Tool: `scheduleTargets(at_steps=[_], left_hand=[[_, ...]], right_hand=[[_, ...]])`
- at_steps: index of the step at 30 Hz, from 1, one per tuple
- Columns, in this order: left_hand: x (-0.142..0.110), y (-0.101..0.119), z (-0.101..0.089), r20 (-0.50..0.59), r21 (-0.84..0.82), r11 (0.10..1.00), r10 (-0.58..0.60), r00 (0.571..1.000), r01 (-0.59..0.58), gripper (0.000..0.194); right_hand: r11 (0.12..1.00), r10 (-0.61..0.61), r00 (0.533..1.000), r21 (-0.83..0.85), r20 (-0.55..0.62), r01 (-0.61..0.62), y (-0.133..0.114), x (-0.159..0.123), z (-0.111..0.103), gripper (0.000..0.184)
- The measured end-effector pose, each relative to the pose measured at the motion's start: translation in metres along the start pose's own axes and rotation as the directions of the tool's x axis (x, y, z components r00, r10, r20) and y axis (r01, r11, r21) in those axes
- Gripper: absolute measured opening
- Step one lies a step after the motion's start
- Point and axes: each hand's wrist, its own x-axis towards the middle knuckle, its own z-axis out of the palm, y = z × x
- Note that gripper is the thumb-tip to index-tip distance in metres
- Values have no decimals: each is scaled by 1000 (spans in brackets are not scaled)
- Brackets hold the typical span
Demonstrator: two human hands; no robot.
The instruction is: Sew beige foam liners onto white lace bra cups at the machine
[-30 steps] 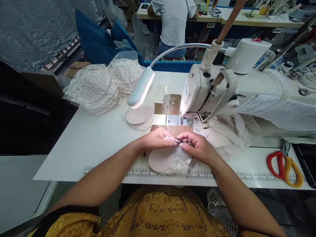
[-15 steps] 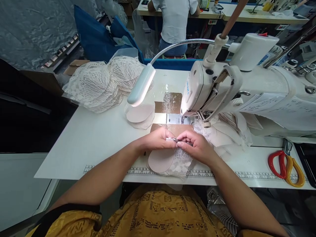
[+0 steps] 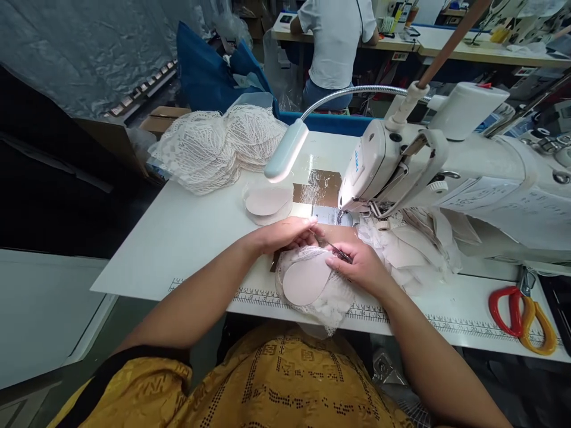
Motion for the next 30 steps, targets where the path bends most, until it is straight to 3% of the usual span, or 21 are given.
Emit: scheduleTargets(at_steps=[4,7,9,11,14,16,19,22,26,30], left_hand=[[-26,11,-11,-21,186,979,93,995,-88,54],[-54,9,-21,-115,355,924,194,974,-143,45],[-69,1,-26,-169,361,929,146,975,-76,44],[-75,-11,-25,-144,256,967,16,989,22,45],[-70,-26,-12,-48,3,995,-96,994,96,57],[-60,-31,0,-15,-149,987,-55,998,52,59],[-46,-31,14,-31,-264,963,38,999,-45,44],[-39,-28,16,-96,-184,974,119,988,-135,33],[-36,-25,17,-125,-78,963,249,960,-260,25],[-30,-23,26,-151,-60,966,242,959,-253,27]], right_hand=[[999,-39,999,-19,-7,39,2,-4,-3,18],[998,-44,999,34,-14,45,5,-9,-6,17],[997,-50,998,56,-31,52,8,-11,-8,17],[994,-77,996,70,-49,80,11,-13,-9,17],[985,-143,987,87,-71,149,14,-15,-11,18],[981,-153,987,109,-59,158,14,-16,-12,19],[987,-126,988,113,84,117,13,-16,-13,21],[990,-97,979,122,178,76,13,-16,-13,23],[956,-34,993,295,114,-1,18,-16,-11,32],[957,-28,999,288,37,16,17,-15,-11,35]])
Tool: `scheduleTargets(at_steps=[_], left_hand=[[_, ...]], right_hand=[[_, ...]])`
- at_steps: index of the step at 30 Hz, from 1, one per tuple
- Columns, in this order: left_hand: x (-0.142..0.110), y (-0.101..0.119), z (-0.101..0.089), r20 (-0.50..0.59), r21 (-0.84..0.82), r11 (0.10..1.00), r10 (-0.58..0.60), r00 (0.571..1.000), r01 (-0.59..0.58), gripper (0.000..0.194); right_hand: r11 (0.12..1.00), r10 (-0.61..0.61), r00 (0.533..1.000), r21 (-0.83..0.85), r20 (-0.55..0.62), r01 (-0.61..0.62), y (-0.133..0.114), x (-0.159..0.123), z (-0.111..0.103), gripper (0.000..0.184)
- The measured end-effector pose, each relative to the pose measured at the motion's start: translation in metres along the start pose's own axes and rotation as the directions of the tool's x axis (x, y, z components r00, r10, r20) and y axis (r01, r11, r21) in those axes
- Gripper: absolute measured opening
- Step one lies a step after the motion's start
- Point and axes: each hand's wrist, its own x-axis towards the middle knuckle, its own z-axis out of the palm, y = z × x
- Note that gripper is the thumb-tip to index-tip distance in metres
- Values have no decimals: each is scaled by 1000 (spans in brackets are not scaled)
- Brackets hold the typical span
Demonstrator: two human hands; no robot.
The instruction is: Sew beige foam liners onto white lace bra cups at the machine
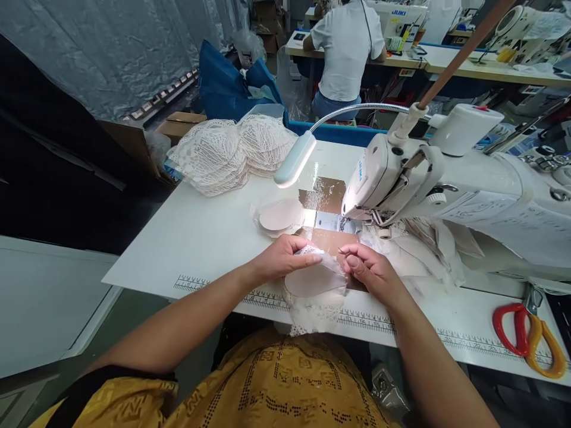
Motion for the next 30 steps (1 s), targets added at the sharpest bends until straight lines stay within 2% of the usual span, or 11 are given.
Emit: scheduleTargets(at_steps=[5,10,14,17,19,21,22,24,26,28,30], left_hand=[[4,-3,10,31,31,997,71,997,-72,23],[6,-4,11,38,108,987,118,992,-121,23],[8,-5,13,44,149,983,106,993,-111,29],[5,0,13,66,189,976,93,993,-104,30],[-2,7,8,63,344,932,93,994,-109,32],[-9,17,-2,-7,573,812,137,990,-109,37],[-10,23,-9,-64,663,742,188,980,-99,38],[-8,31,-24,-183,755,652,312,932,-70,33],[3,34,-40,-271,794,608,383,883,-20,33],[20,31,-54,-305,824,563,348,886,63,47],[36,26,-62,-326,809,570,226,918,147,53]], right_hand=[[972,-124,992,-196,19,126,-14,4,3,32],[980,-117,992,-157,41,122,-18,8,11,23],[970,-126,992,-213,-12,120,-18,10,16,18],[979,-115,989,-176,-88,99,-14,9,16,20],[980,-130,977,-169,-170,101,-11,7,14,23],[962,-177,956,-248,-234,117,-8,3,14,32],[936,-215,949,-324,-230,134,-7,2,16,36],[838,-309,944,-503,-114,213,-8,1,22,38],[671,-364,925,-659,106,339,-11,1,32,32],[507,-347,889,-738,298,445,-14,3,39,31],[425,-294,876,-768,383,479,-16,3,38,27]])
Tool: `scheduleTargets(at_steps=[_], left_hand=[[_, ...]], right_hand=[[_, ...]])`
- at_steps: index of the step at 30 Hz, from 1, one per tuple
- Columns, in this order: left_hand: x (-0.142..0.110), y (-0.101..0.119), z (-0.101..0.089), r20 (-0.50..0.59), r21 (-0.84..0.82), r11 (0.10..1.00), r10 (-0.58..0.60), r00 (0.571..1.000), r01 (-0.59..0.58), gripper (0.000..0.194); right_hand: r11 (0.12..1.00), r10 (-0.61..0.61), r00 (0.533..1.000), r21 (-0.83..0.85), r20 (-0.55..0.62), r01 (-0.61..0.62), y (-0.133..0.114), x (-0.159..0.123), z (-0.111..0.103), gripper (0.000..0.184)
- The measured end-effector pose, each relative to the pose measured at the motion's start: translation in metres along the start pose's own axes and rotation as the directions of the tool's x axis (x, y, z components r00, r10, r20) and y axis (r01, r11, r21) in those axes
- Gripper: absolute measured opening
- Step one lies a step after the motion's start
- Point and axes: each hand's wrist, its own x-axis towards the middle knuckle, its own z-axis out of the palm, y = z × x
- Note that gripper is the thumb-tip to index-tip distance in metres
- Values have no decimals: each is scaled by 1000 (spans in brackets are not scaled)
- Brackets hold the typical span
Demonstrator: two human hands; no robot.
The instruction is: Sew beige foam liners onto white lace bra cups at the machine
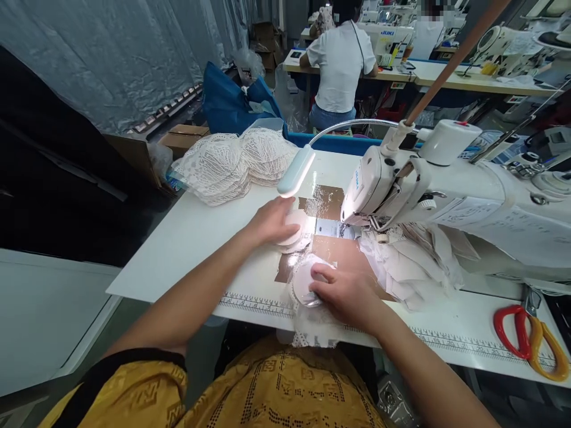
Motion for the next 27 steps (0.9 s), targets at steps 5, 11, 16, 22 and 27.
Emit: scheduleTargets(at_steps=[5,11,16,22,27], left_hand=[[4,-2,16,197,-158,984,-54,979,86,24],[-12,6,17,371,-539,829,73,926,151,27],[-13,10,18,401,-662,732,165,901,160,28],[-14,10,18,389,-703,694,194,900,154,27],[-11,8,16,386,-711,686,196,901,155,26]], right_hand=[[984,177,983,2,55,-178,16,-21,-19,19],[815,476,879,368,14,-447,26,-31,-35,16],[659,549,834,638,-46,-399,25,0,-26,40],[654,547,837,614,21,-443,25,18,-12,25],[555,563,825,717,49,-422,28,13,-9,23]])
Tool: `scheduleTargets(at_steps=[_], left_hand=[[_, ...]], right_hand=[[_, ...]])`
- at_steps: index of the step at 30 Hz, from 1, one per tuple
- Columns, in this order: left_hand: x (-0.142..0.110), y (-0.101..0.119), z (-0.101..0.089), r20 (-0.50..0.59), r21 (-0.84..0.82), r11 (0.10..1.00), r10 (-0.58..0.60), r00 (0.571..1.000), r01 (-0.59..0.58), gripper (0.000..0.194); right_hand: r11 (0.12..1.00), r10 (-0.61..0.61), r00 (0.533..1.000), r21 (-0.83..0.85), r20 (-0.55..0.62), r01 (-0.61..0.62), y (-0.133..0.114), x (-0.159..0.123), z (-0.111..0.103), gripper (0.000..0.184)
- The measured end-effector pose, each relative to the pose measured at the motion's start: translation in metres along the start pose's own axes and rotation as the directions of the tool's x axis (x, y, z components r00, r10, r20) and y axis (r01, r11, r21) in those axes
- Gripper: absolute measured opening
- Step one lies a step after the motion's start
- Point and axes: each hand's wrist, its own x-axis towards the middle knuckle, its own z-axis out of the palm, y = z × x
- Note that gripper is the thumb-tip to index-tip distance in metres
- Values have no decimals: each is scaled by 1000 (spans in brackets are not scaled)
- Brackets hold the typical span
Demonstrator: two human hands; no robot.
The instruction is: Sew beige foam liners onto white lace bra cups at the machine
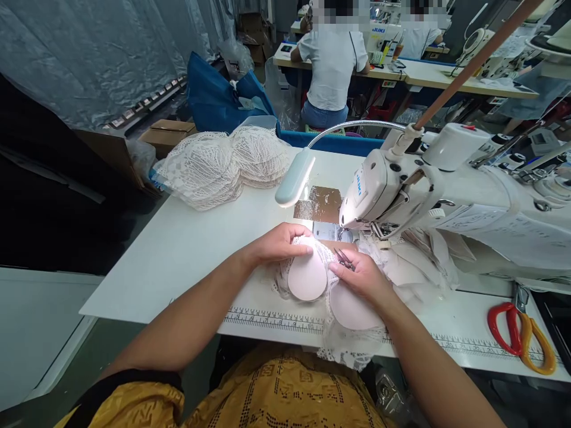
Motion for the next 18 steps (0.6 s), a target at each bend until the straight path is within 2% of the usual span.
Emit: scheduleTargets(at_steps=[3,9,14,18], left_hand=[[0,-1,-2,7,-7,999,-32,999,32,26],[0,-3,-2,35,-27,998,-59,998,60,27],[0,-3,-1,-22,23,1000,16,1000,-15,15],[-2,-4,0,-39,56,992,113,993,-111,2]], right_hand=[[1000,6,1000,19,1,-6,-1,-1,-2,22],[999,-16,1000,-52,5,16,-2,-4,-3,21],[989,-11,987,-148,-161,-13,-1,-8,-2,9],[983,-127,963,-162,-239,90,2,-10,0,7]])
